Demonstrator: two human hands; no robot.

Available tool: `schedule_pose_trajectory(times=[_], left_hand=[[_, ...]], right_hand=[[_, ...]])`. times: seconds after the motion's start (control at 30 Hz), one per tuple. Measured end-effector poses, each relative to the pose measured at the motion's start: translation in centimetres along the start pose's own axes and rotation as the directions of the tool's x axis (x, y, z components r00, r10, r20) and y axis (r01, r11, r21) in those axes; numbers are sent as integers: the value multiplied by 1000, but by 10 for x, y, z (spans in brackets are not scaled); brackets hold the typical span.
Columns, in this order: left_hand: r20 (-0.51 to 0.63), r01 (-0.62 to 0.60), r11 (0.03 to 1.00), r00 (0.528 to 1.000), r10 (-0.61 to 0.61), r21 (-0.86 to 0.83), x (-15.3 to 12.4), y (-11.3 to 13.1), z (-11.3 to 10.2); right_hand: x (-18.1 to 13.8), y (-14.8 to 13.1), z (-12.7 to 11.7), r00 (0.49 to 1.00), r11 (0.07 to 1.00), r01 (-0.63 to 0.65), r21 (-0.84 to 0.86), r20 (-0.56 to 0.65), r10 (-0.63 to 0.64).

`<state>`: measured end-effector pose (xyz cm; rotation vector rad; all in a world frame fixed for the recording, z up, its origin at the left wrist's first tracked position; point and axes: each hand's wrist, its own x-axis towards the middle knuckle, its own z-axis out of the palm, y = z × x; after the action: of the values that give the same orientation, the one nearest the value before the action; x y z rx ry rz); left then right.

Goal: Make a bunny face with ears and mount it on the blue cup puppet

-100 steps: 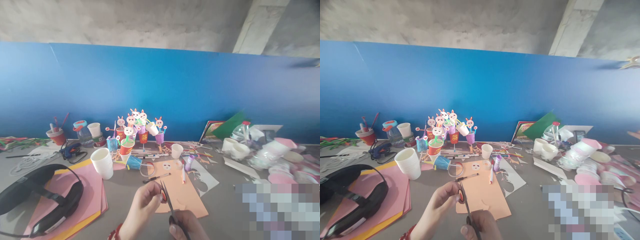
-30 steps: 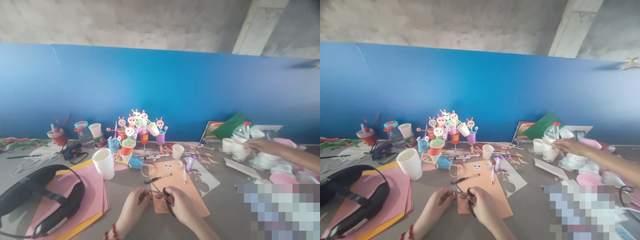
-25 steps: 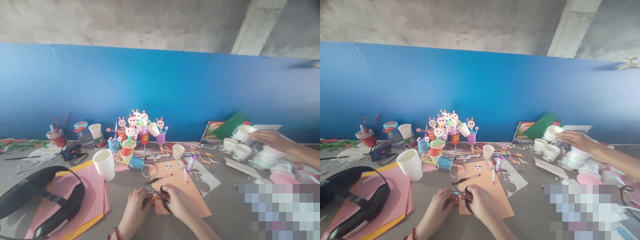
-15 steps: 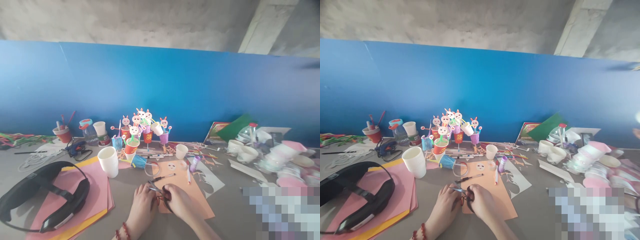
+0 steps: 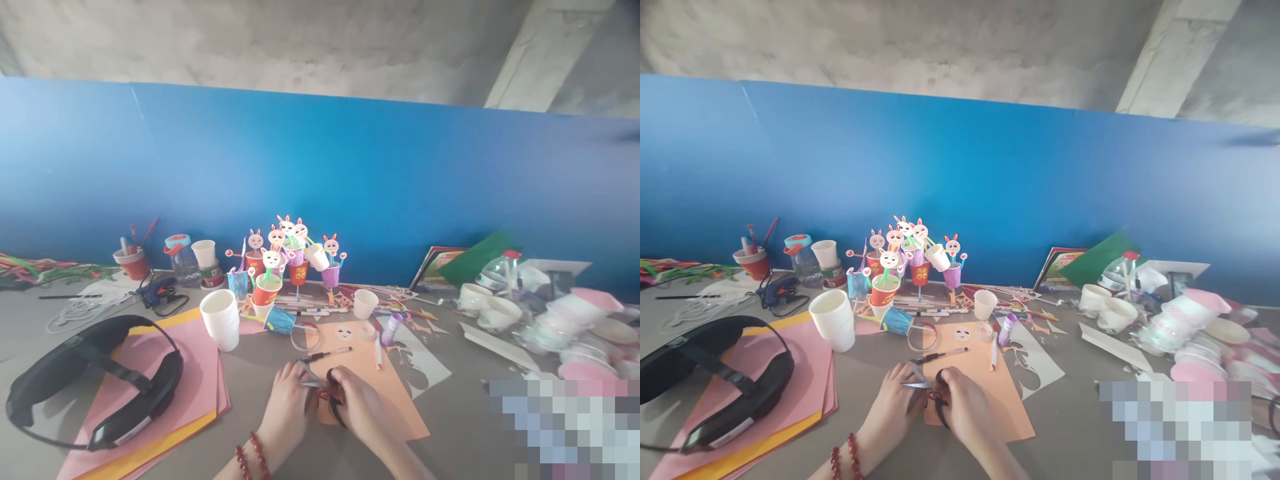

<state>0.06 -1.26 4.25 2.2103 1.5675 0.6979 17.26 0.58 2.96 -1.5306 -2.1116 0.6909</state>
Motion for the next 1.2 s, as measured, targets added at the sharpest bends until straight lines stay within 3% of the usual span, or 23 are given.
schedule_pose_trajectory(times=[0.3,0.57,0.8,0.97,1.2], left_hand=[[-20,40,997,999,-41,-59,9,-2,12],[-71,111,947,988,-138,-302,10,5,2],[-8,142,822,985,-175,-552,5,20,0],[54,162,697,983,-174,-699,1,34,-10],[154,186,672,982,-108,-717,3,44,-28]], right_hand=[[-2,1,-3,999,993,-19,121,-27,22],[-4,4,-13,990,913,-120,390,-21,139],[-13,-12,-26,981,807,-134,576,-41,192],[-17,-16,-30,981,672,-118,731,-17,191],[-19,-25,-41,989,717,-101,689,-12,150]])
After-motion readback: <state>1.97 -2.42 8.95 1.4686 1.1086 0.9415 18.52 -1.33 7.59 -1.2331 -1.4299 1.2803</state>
